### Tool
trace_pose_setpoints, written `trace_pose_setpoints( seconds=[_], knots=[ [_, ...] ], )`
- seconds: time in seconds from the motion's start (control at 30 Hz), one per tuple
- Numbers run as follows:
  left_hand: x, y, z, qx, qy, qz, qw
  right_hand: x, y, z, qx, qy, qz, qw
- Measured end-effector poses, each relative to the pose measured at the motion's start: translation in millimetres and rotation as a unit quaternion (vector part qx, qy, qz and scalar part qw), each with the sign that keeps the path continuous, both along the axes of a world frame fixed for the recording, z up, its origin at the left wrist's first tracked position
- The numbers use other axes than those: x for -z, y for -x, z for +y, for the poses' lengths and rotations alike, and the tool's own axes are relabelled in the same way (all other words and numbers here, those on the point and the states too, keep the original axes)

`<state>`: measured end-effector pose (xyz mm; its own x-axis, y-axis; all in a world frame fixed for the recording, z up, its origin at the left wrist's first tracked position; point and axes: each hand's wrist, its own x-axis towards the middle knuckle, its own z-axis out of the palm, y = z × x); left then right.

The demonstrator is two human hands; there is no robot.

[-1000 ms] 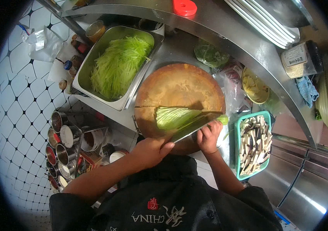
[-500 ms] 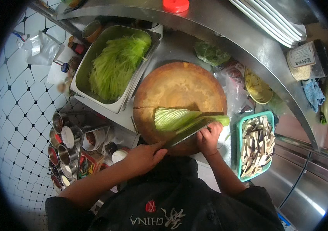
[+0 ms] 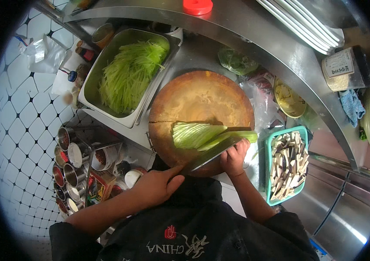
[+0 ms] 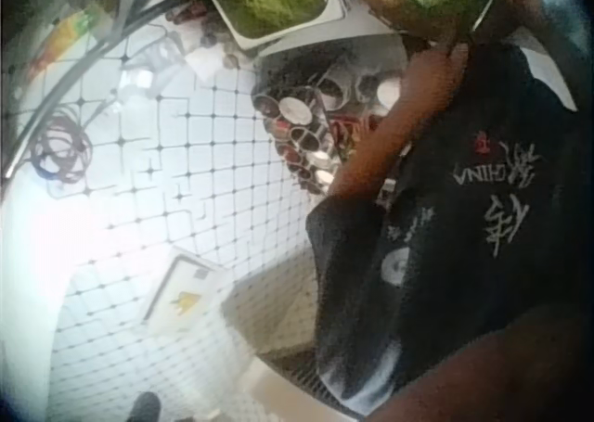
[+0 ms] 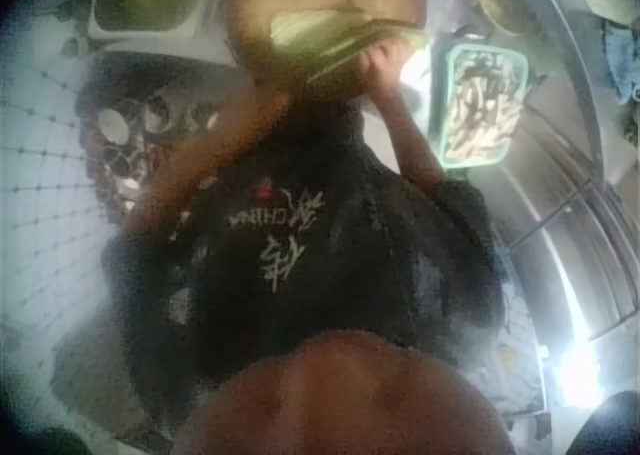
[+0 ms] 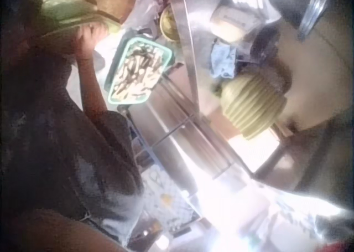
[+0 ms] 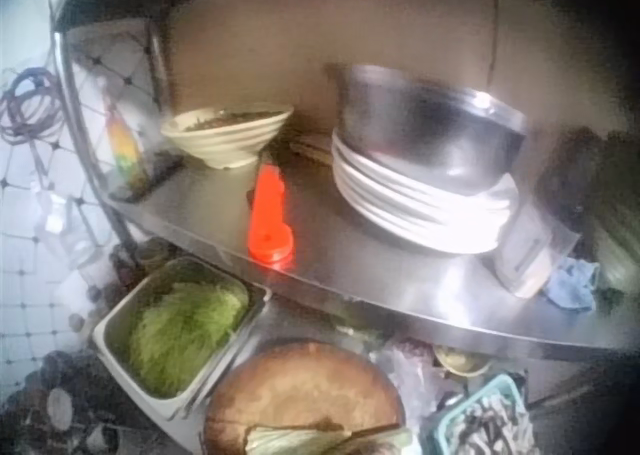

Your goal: The person slices a green vegetable into thin strips on a wooden cutting board using a large knife. The sliced pieces are transferred into a metal container. The person repeats the slicing process with another piece of the same vegetable.

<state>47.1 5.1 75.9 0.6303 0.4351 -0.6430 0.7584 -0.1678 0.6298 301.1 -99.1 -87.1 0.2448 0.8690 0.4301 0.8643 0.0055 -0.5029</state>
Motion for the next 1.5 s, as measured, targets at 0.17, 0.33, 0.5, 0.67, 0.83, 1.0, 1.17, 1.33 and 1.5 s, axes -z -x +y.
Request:
trace_pose_setpoints(
  seconds=[0.17,0.33,0.5,0.67,0.83,1.0,1.17,1.33,1.5],
  knots=[
    [8,-2,4,0.012,0.001,0.021,1.000,8,-2,-2,-0.003,-0.016,0.004,1.000],
    [65,-37,2,0.010,-0.053,-0.059,0.997,-1,0,2,-0.007,-0.029,0.002,1.000],
    [79,-47,0,0.007,-0.075,-0.070,0.995,-9,0,5,-0.003,0.002,-0.004,1.000],
    [21,-19,3,0.009,-0.018,-0.026,0.999,4,-3,-1,0.010,0.007,-0.014,1.000],
    [5,-1,4,0.007,0.039,0.023,0.999,-10,3,3,0.011,0.007,0.017,1.000],
    [45,-33,4,0.008,-0.016,-0.033,0.999,19,-4,-1,0.002,-0.071,0.021,0.997],
    [92,-50,-2,0.000,-0.076,-0.086,0.993,14,-8,0,-0.010,-0.062,0.003,0.998],
    [92,-50,-4,-0.008,-0.105,-0.127,0.986,3,-17,2,0.003,-0.048,-0.002,0.999],
    [18,-23,-2,0.005,-0.045,-0.062,0.997,13,-18,0,0.008,-0.063,-0.014,0.998]
  ],
)
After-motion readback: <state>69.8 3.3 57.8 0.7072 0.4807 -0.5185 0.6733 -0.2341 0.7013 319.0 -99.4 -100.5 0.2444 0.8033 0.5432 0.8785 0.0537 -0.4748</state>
